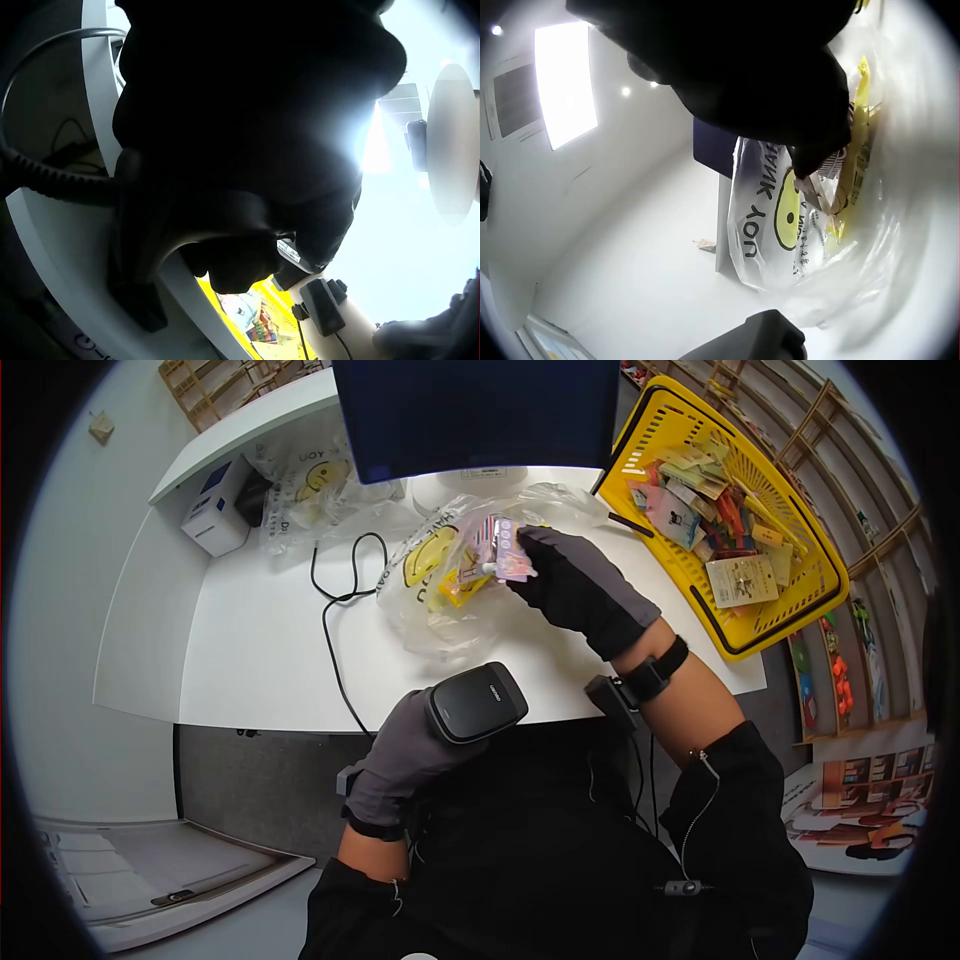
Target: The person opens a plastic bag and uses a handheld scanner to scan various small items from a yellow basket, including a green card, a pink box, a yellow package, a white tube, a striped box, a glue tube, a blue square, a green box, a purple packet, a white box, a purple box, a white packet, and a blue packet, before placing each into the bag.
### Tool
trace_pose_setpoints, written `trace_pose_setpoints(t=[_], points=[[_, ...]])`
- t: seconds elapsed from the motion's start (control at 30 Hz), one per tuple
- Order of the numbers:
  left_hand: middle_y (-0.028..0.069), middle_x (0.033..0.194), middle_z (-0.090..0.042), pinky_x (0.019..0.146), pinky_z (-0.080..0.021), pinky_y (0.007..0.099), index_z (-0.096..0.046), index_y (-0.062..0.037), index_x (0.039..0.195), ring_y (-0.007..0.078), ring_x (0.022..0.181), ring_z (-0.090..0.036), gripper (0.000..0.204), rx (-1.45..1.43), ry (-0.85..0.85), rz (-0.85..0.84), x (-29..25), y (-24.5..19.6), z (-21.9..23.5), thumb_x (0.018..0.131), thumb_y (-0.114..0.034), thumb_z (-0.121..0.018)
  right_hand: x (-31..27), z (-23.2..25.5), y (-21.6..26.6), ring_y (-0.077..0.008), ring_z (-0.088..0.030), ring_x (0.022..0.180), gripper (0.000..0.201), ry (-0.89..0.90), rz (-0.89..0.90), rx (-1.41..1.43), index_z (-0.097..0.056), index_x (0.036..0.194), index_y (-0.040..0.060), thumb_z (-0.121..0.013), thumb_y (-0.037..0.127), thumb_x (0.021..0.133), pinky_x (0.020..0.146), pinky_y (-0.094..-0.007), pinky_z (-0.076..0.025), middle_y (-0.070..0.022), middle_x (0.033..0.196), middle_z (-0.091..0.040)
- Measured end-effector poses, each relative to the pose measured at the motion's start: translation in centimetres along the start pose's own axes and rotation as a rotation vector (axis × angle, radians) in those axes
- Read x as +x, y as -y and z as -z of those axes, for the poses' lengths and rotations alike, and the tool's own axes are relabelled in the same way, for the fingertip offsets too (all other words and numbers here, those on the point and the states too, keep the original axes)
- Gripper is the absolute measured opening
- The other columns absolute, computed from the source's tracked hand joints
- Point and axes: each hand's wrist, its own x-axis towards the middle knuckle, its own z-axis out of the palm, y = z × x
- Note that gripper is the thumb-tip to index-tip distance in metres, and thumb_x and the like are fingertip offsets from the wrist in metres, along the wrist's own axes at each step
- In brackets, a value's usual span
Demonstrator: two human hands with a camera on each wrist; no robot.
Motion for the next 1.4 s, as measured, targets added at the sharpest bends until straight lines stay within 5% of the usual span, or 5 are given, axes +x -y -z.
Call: trace_pose_setpoints(t=[0.4,0.5,0.67,0.93,1.4], points=[[0.0167,0.103,-0.084,0.088,-0.062,0.0399,-0.079,-0.0016,0.115,0.0326,0.095,-0.081,0.039,0.049,0.033,0.002,0.0,0.1,0.6,0.083,-0.020,-0.093,1.6,1.1,0.8,-0.0220,-0.076,0.118,0.037,-0.101,0.177,-0.013,-0.069,0.145,-0.0018,-0.069,0.008,0.109,0.104,-0.0360,-0.061,-0.0140,0.136,-0.077],[0.0166,0.103,-0.083,0.087,-0.062,0.0396,-0.079,-0.0015,0.114,0.0328,0.094,-0.081,0.038,0.031,0.062,-0.052,0.6,0.1,0.1,0.083,-0.018,-0.092,-1.5,3.8,3.2,-0.0174,-0.075,0.115,0.039,-0.116,-0.438,1.372,-0.070,0.146,-0.0023,-0.070,0.008,0.108,0.104,-0.0329,-0.060,-0.0123,0.132,-0.078],[0.0155,0.100,-0.083,0.085,-0.062,0.0379,-0.080,-0.0017,0.112,0.0307,0.091,-0.081,0.033,0.039,0.021,-0.044,0.4,-0.5,0.1,0.084,-0.015,-0.091,-6.8,9.5,0.8,-0.0173,-0.075,0.114,0.041,-0.376,-0.214,0.791,-0.070,0.148,-0.0020,-0.068,0.006,0.109,0.102,-0.0302,-0.060,-0.0130,0.128,-0.080],[0.0132,0.097,-0.084,0.081,-0.062,0.0365,-0.080,-0.0020,0.110,0.0273,0.089,-0.082,0.029,0.030,-0.022,-0.013,0.5,-1.0,-0.2,0.085,-0.015,-0.089,-6.6,18.2,-11.6,-0.0282,-0.078,0.122,0.066,-0.315,-0.747,-0.362,-0.071,0.149,0.0048,-0.077,0.046,0.097,0.106,-0.0364,-0.058,-0.0187,0.136,-0.079],[0.0146,0.106,-0.084,0.088,-0.063,0.0376,-0.080,-0.0022,0.118,0.0288,0.098,-0.083,0.036,0.082,-0.031,-0.036,0.5,-0.7,-0.5,0.085,-0.015,-0.089,-3.9,14.7,-19.6,-0.0391,-0.076,0.119,0.069,-0.360,-0.835,-0.580,-0.078,0.136,0.0073,-0.078,0.056,0.087,0.107,-0.0462,-0.058,-0.0234,0.132,-0.078]])
